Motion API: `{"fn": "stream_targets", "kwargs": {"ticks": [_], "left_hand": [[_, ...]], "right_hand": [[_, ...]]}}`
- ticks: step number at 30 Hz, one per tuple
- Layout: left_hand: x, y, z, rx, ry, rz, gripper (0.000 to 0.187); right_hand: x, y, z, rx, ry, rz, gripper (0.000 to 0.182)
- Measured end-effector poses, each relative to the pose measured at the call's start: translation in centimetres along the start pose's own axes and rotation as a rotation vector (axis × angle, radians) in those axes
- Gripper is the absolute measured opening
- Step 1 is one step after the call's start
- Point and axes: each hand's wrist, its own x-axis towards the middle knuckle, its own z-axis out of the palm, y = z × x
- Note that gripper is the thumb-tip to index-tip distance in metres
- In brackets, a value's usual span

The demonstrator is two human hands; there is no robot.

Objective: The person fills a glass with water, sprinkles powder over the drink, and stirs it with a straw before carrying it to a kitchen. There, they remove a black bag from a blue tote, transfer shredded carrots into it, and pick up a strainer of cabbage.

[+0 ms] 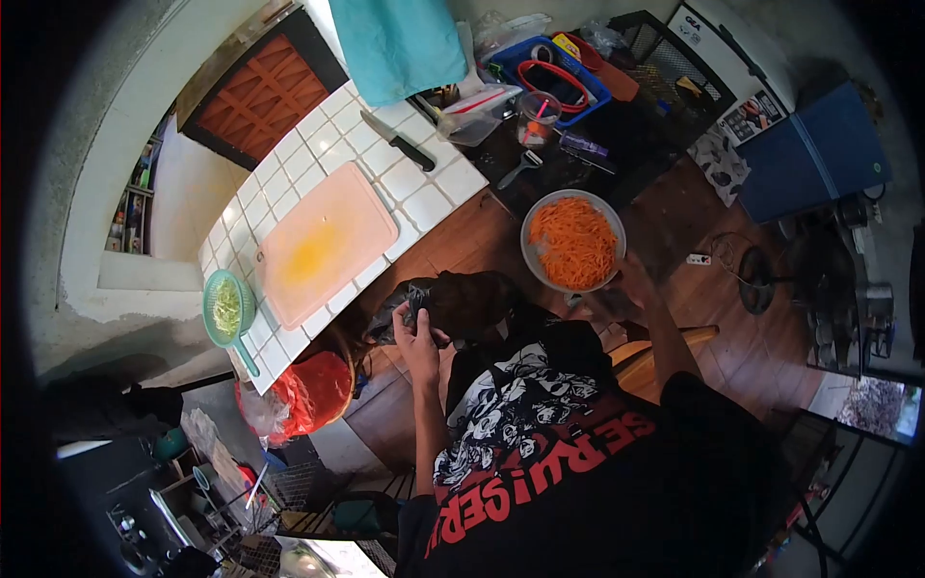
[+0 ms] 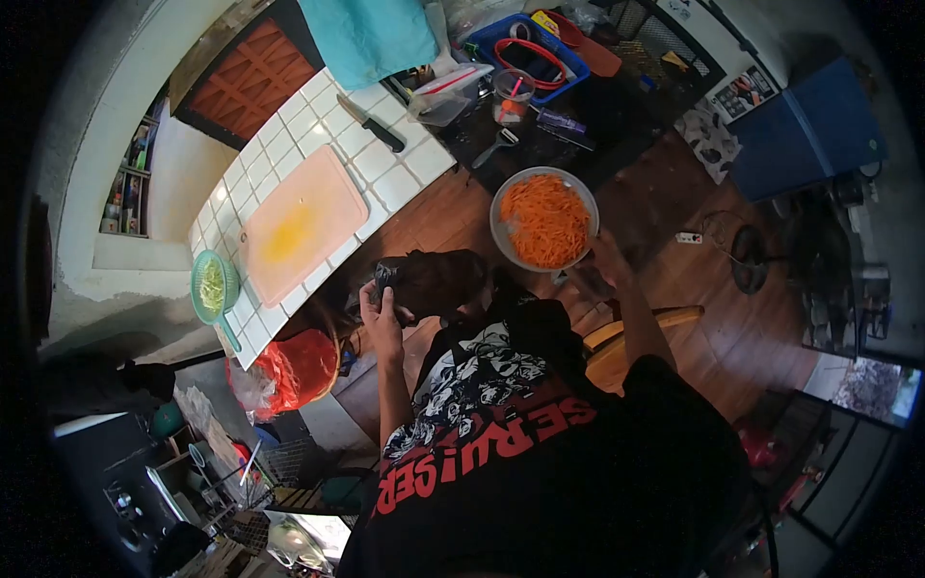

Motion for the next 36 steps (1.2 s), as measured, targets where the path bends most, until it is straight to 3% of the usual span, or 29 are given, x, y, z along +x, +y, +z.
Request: {"fn": "stream_targets", "kwargs": {"ticks": [4, 9, 11, 14, 16, 17, 20, 26, 33, 36], "left_hand": [[0.2, 0.5, -0.5, -0.002, -0.047, 0.002, 0.022], [0.7, 0.5, -1.4, 0.027, -0.167, 0.026, 0.023], [0.7, 1.1, -1.6, 0.045, -0.198, 0.039, 0.024], [1.2, 1.3, -2.0, 0.070, -0.227, 0.049, 0.025], [2.3, -0.6, -2.8, 0.088, -0.252, 0.236, 0.026], [1.1, 2.0, -2.4, 0.102, -0.251, 0.095, 0.025], [0.6, 2.7, -2.9, 0.116, -0.277, 0.051, 0.022], [-0.2, 4.1, -3.7, 0.088, -0.448, -0.085, 0.018], [-2.4, 6.2, -4.7, -0.025, -0.411, -0.117, 0.019], [-3.4, 6.7, -5.2, -0.190, -0.326, -0.143, 0.021]], "right_hand": [[-2.8, 0.0, 2.9, -0.053, -0.113, 0.113, 0.050], [-3.3, 1.1, 7.9, -0.121, -0.260, 0.097, 0.049], [-3.3, 0.5, 10.4, -0.220, -0.376, 0.204, 0.051], [-2.0, 2.1, 12.8, -0.282, -0.501, 0.145, 0.052], [-0.7, 3.9, 14.2, -0.293, -0.561, 0.064, 0.052], [-0.6, 4.3, 14.8, -0.306, -0.617, -0.015, 0.052], [-1.1, 4.0, 16.8, -0.343, -0.576, 0.168, 0.054], [-1.9, 4.1, 20.3, -0.265, -0.655, 0.219, 0.057], [-1.8, 5.6, 22.9, -0.189, -0.638, 0.166, 0.049], [-2.3, 6.2, 24.5, 0.008, -0.493, -0.038, 0.044]]}}
